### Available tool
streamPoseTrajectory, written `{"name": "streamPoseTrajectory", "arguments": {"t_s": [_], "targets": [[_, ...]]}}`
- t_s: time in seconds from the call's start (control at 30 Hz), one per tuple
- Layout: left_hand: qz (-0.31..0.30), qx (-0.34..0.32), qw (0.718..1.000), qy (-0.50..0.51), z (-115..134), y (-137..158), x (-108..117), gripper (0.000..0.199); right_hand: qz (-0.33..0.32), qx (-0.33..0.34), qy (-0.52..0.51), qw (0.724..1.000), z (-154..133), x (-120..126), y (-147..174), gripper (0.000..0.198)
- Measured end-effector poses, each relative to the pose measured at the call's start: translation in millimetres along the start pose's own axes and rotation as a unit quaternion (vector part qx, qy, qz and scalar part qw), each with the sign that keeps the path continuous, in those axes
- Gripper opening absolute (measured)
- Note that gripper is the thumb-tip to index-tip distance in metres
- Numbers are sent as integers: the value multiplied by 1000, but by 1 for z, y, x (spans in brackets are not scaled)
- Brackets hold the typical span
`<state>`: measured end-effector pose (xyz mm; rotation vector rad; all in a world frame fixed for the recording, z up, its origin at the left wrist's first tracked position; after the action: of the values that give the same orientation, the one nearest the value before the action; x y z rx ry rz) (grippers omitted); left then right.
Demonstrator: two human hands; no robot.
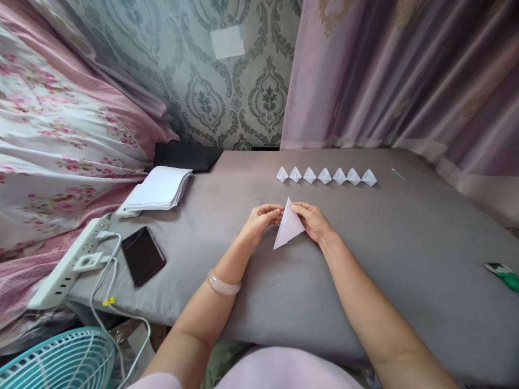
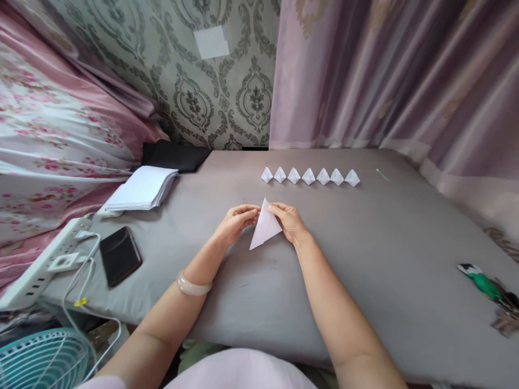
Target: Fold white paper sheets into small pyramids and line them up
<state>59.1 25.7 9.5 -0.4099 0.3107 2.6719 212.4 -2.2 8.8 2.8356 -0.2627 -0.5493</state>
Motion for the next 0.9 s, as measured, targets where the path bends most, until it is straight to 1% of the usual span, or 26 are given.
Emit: {"name": "streamPoseTrajectory", "arguments": {"t_s": [0.2, 0.4, 0.57, 0.77, 0.83, 0.9], "targets": [[-34, 25, 998, -39, -3, 3, -5, 34, 15, -2, -13, 1000, -2, 4, -2, 32], [-52, 3, 997, -61, 0, 4, -7, 34, 3, 6, -1, 1000, -1, 7, -3, 39], [-87, -1, 993, -83, 5, 9, -11, 31, 6, 35, 21, 999, -2, 7, -3, 36], [-159, 17, 985, -69, 1, 12, -14, 44, -7, 74, 55, 996, -5, 4, 0, 30], [-170, 18, 983, -71, -1, 12, -15, 43, -9, 91, 74, 993, -6, 2, 2, 28], [-169, 13, 983, -76, -3, 10, -16, 39, -10, 127, 103, 986, -10, -2, 5, 26]]}}
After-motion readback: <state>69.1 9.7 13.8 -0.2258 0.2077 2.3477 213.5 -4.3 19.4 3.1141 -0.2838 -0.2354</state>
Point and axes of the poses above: each hand's wrist, its own y-axis away from the middle knuckle, its own x-axis out of the back of the hand, z = x × y, the point moved 3 cm from there along -y, towards the middle knuckle, and after that the axes turned 1 degree about z, right-handed, at the moved point
